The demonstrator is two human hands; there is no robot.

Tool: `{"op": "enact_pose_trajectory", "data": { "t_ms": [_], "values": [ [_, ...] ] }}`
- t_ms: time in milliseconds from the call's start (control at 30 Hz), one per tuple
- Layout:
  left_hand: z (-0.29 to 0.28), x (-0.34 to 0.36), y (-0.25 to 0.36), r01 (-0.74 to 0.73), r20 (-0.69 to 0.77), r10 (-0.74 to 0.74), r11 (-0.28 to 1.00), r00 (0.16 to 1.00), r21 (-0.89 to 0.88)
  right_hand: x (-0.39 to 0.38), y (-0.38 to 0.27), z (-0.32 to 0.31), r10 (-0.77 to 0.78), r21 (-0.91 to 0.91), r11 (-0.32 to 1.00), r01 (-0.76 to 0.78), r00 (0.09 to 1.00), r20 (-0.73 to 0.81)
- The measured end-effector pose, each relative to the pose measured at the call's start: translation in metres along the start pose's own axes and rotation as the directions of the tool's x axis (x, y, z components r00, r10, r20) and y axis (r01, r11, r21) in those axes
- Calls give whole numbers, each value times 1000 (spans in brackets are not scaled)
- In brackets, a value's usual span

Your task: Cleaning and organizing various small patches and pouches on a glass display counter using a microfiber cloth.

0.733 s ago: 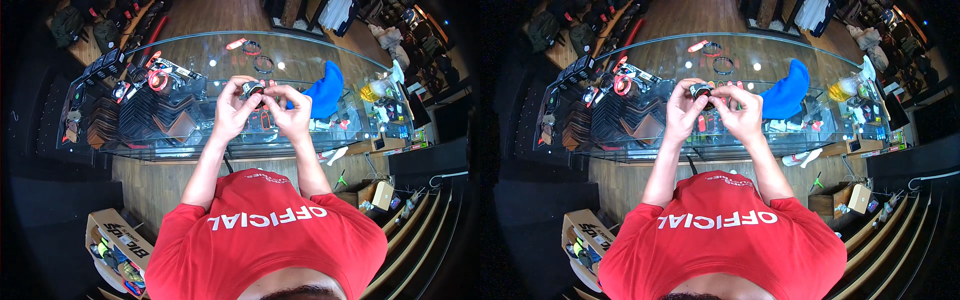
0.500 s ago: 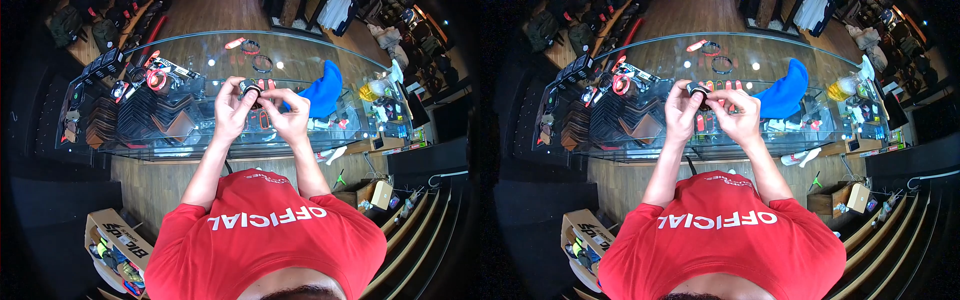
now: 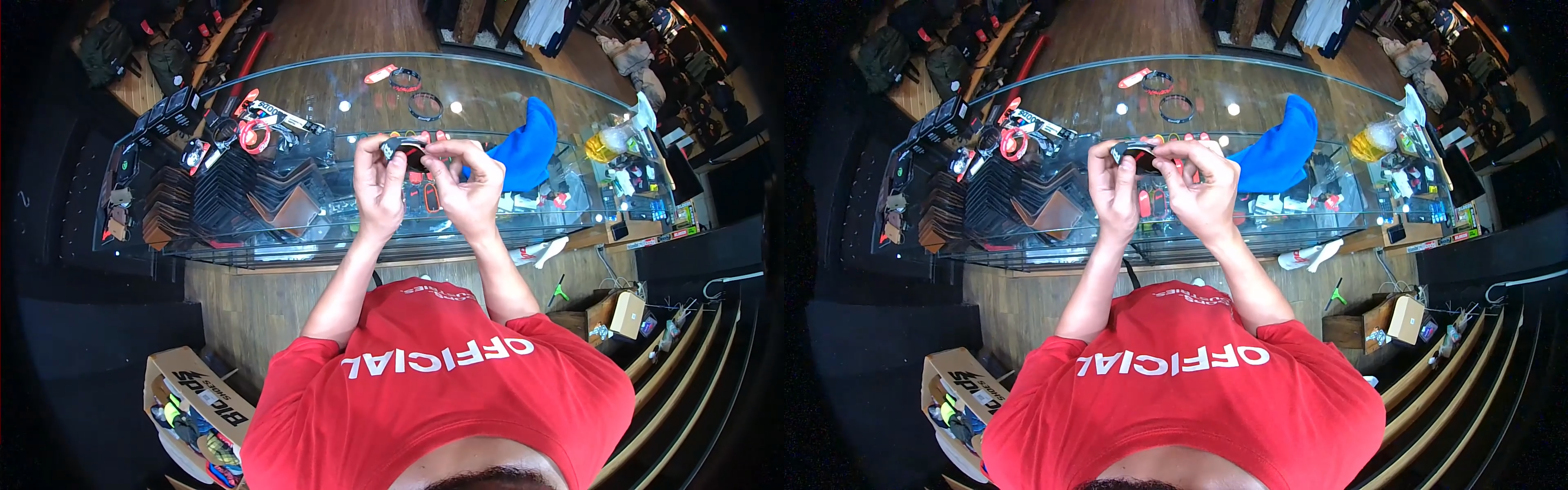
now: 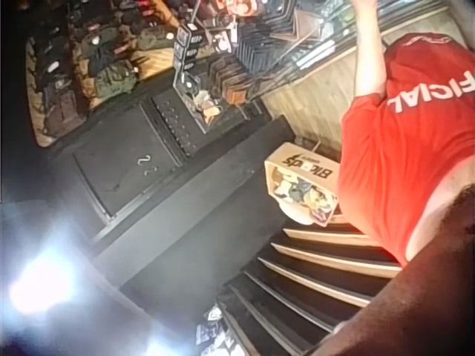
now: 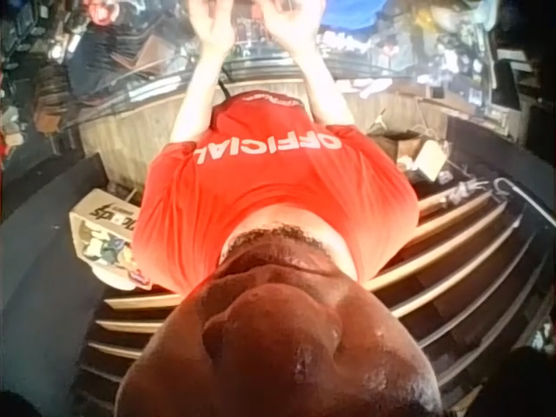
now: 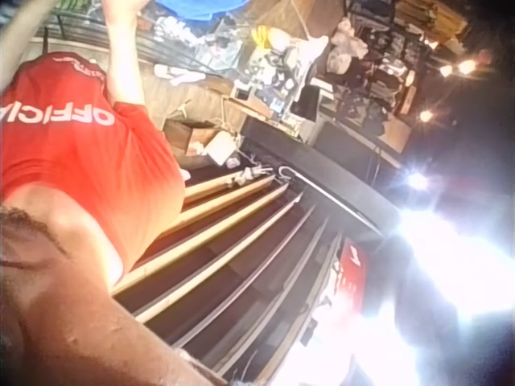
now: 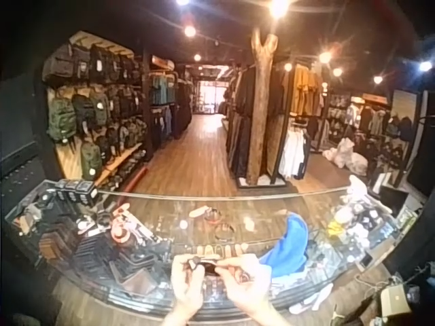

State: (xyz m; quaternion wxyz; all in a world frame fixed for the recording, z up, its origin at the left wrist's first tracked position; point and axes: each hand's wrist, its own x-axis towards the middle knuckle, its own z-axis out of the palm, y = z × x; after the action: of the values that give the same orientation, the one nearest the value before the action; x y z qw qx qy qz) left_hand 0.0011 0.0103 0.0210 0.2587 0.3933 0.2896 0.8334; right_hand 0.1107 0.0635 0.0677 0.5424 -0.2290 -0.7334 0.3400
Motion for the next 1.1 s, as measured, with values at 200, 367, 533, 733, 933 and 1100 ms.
{"op": "enact_pose_trajectory", "data": {
  "t_ms": [200, 367, 533, 733, 933, 1100],
  "values": [
    [-13, 8, 2, 56, 91, -70, 988, 993, 145, 6, 14, -7, -172, -90, 980, 178, 982, 76],
    [-18, 13, 7, 339, 114, -324, 929, 939, -147, 6, 12, -8, -105, -2, 994, 106, 990, 90],
    [-10, 13, 12, 293, 223, -250, 937, 942, -188, 4, 14, -13, -12, 20, 1000, 9, 993, 118],
    [-13, 13, 4, 269, 266, -215, 945, 940, -186, 2, 18, -6, 127, 315, 940, -132, 991, 39],
    [-11, 23, 11, 249, 342, -168, 945, 925, -210, 0, 19, -11, 69, 207, 975, -86, 994, 89],
    [-13, 24, 8, 236, 358, -156, 952, 921, -193, -2, 17, -4, -21, 289, 956, 43, 997, -80]
  ]
}}
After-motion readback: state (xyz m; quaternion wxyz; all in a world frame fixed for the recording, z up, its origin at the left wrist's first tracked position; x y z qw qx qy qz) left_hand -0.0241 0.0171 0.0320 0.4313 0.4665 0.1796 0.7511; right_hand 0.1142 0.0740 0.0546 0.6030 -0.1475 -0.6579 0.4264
